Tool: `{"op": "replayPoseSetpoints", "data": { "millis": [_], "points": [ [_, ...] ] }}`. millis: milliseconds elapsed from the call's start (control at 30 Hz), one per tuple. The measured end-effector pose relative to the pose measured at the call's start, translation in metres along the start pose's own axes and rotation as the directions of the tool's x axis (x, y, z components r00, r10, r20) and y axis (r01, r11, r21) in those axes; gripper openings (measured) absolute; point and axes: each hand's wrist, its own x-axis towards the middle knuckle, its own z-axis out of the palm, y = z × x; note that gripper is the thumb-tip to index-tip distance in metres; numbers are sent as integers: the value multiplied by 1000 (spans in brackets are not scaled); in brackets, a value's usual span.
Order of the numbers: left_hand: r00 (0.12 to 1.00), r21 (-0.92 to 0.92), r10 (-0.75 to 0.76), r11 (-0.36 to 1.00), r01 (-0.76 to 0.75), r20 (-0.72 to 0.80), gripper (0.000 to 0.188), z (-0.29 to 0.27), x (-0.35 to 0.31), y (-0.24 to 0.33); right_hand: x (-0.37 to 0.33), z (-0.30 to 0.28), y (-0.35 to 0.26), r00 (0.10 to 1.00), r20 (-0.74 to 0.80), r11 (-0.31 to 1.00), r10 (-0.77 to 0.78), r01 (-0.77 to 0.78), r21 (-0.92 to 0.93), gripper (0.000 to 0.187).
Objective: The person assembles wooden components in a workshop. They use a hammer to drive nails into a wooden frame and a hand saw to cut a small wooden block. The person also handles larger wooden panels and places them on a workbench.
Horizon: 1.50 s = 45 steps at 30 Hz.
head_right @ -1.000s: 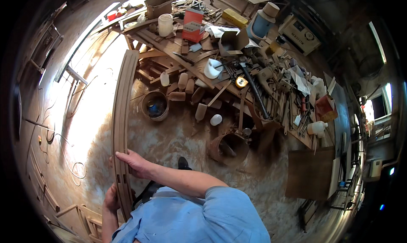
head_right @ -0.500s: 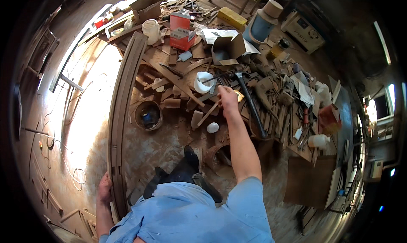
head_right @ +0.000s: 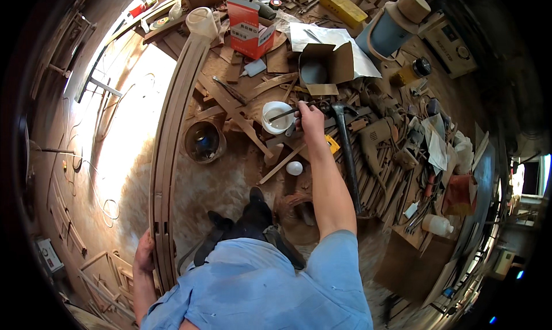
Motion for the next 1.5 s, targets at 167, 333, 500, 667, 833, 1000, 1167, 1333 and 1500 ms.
{"op": "replayPoseSetpoints", "data": {
  "millis": [167, 333, 500, 667, 833, 1000, 1167, 1333, 1500],
  "points": [
    [994, 107, -5, 994, 16, -105, 77, 11, 13, -8, -18, -4, -11, 958, 163, 949, -235, 262, -175, 14],
    [999, 94, 33, 995, -31, -25, 68, 27, 21, 0, -17, -13, 10, 854, 279, 738, -439, 520, -431, 15],
    [994, 90, -49, 994, 57, -97, 52, 42, 21, 15, -27, -11, -4, 925, 194, 885, -328, 372, -279, 13],
    [992, 108, 28, 994, -15, -120, 46, 36, 27, 13, -15, -21, -8, 993, 121, 995, -2, -10, 103, 18],
    [990, 211, 84, 976, -58, -116, 51, 32, 29, 20, -1, -42, 12, 972, 151, 950, 179, -210, 229, 22],
    [997, 137, 40, 990, -32, -61, 54, 39, 22, 29, -1, -40, 9, 991, 35, 949, 131, -136, 283, 31],
    [999, 9, -31, 999, 31, -20, 48, 42, 21, 35, -4, -64, -5, 972, 175, 928, 156, -205, 312, 32],
    [998, -97, -57, 993, 60, 31, 48, 24, 27, 20, -82, -45, -57, 865, 467, 849, -183, -100, 519, 29],
    [990, -254, -104, 959, 126, 98, 45, 17, 26, 14, -190, 25, -79, 827, 495, 953, -265, 148, 263, 29]
  ]
}}
